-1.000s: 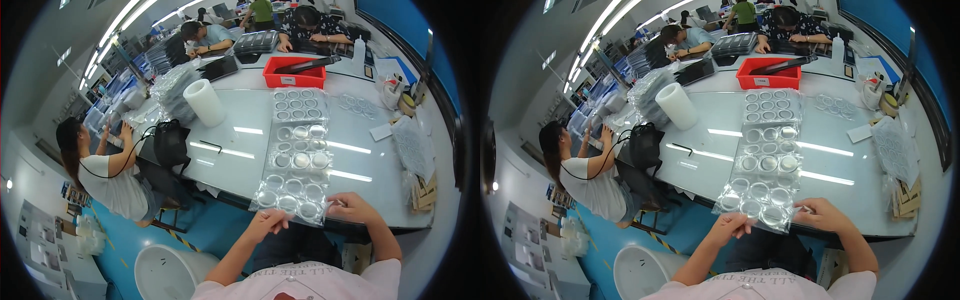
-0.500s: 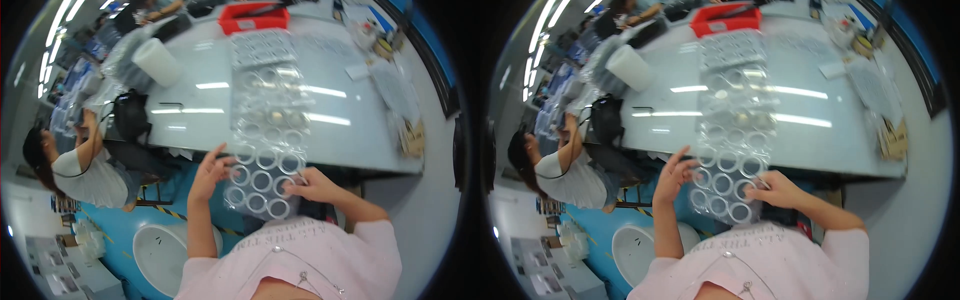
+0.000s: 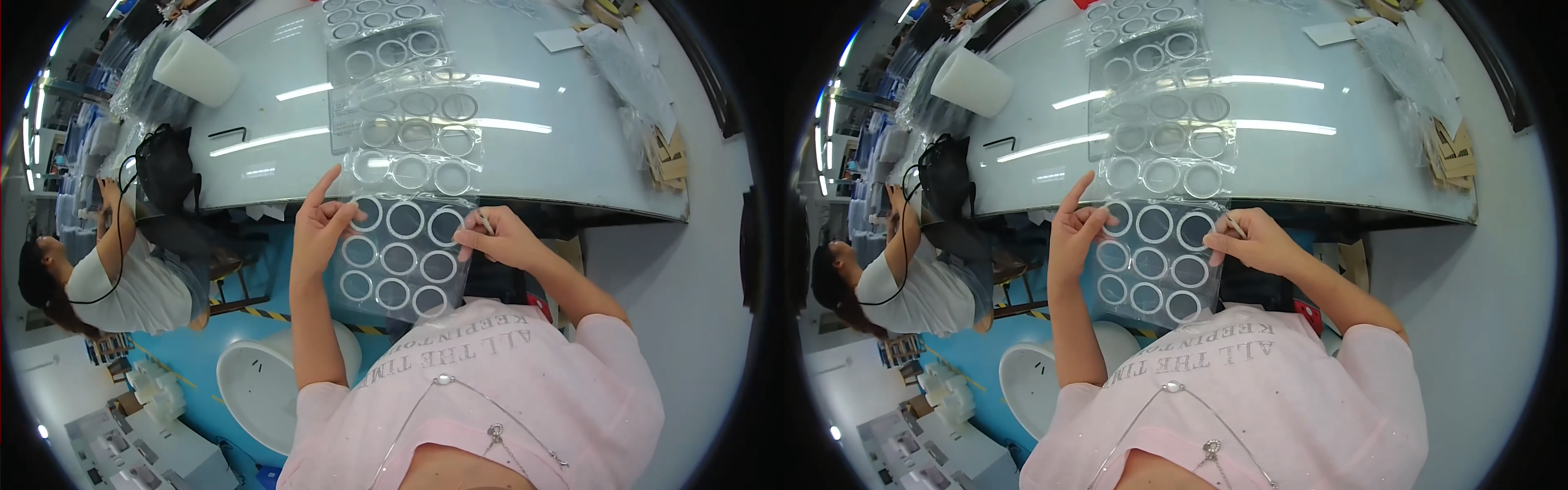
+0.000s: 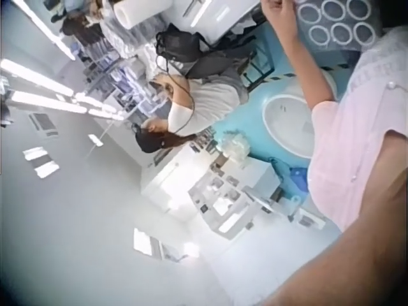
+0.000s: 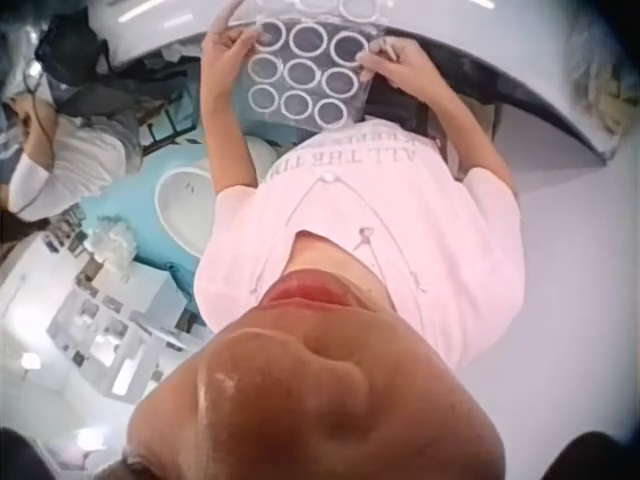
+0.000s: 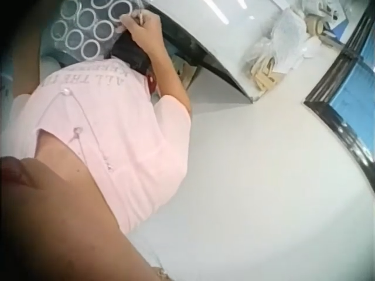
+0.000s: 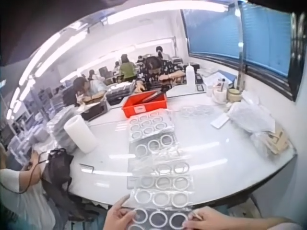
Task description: The person is picking up small circular lenses or covers and placing them into a plastic sorting tray with multiple circular compartments.
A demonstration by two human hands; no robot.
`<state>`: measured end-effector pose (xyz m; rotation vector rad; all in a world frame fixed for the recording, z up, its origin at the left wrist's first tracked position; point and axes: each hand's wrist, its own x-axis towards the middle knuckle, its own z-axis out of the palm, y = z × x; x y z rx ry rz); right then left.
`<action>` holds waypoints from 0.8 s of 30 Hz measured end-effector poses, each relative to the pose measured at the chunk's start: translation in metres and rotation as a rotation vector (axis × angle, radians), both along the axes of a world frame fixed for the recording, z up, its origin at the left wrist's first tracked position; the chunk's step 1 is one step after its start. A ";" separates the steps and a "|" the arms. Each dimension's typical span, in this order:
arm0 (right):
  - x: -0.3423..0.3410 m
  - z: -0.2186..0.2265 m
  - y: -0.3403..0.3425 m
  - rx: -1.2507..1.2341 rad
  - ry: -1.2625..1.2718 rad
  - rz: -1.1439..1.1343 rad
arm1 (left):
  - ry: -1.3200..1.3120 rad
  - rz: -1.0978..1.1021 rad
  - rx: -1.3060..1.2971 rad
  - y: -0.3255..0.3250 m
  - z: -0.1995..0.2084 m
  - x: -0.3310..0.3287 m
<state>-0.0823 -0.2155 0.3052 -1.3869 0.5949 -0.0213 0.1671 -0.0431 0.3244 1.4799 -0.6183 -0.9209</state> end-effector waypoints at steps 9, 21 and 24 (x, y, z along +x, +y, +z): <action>-0.002 0.051 -0.025 -0.645 0.121 -0.003 | -0.005 -0.137 0.095 0.012 -0.006 -0.001; 0.073 0.028 0.018 -1.118 -0.434 0.021 | 0.012 -0.200 0.134 0.009 -0.005 0.002; 0.087 0.023 0.028 -1.251 -0.463 0.073 | 0.035 -0.171 0.115 0.011 -0.007 0.002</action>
